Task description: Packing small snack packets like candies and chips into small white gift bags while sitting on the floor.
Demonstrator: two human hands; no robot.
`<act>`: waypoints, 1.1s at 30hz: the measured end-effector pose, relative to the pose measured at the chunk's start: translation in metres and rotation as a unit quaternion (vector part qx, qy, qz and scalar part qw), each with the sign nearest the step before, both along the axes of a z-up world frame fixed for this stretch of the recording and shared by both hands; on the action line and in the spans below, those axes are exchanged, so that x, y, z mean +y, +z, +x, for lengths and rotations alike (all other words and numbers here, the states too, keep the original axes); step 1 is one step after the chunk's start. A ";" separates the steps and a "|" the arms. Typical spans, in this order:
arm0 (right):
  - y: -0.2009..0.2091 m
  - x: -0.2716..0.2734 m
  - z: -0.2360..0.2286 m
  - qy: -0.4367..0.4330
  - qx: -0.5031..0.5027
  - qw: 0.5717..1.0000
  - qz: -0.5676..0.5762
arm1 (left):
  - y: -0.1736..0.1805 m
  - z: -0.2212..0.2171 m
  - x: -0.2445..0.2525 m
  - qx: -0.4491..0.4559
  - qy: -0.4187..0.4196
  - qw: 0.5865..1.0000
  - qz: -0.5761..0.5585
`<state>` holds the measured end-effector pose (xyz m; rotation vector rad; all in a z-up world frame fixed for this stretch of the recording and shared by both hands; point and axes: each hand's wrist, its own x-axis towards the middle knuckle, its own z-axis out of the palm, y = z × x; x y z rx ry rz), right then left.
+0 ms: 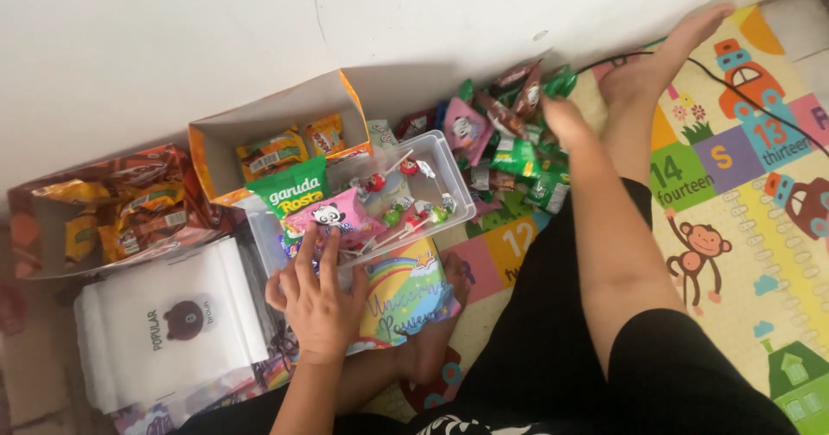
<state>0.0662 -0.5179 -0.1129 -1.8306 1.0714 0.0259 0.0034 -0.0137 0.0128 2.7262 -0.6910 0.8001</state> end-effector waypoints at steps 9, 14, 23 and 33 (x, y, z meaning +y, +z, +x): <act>-0.011 0.015 -0.040 -0.044 -0.003 0.969 -0.242 | -0.012 0.002 0.005 -0.053 -0.010 0.998 -0.040; -0.017 0.027 -0.029 -0.251 -0.245 0.937 -0.003 | -0.010 0.002 0.005 -0.059 -0.010 0.997 -0.041; -0.057 0.000 -0.056 -0.059 0.151 0.971 -0.174 | -0.007 0.001 0.007 -0.060 -0.006 0.997 -0.047; 0.007 0.096 -0.060 -0.029 0.023 0.998 -0.046 | -0.008 -0.001 0.009 -0.041 0.005 0.998 -0.039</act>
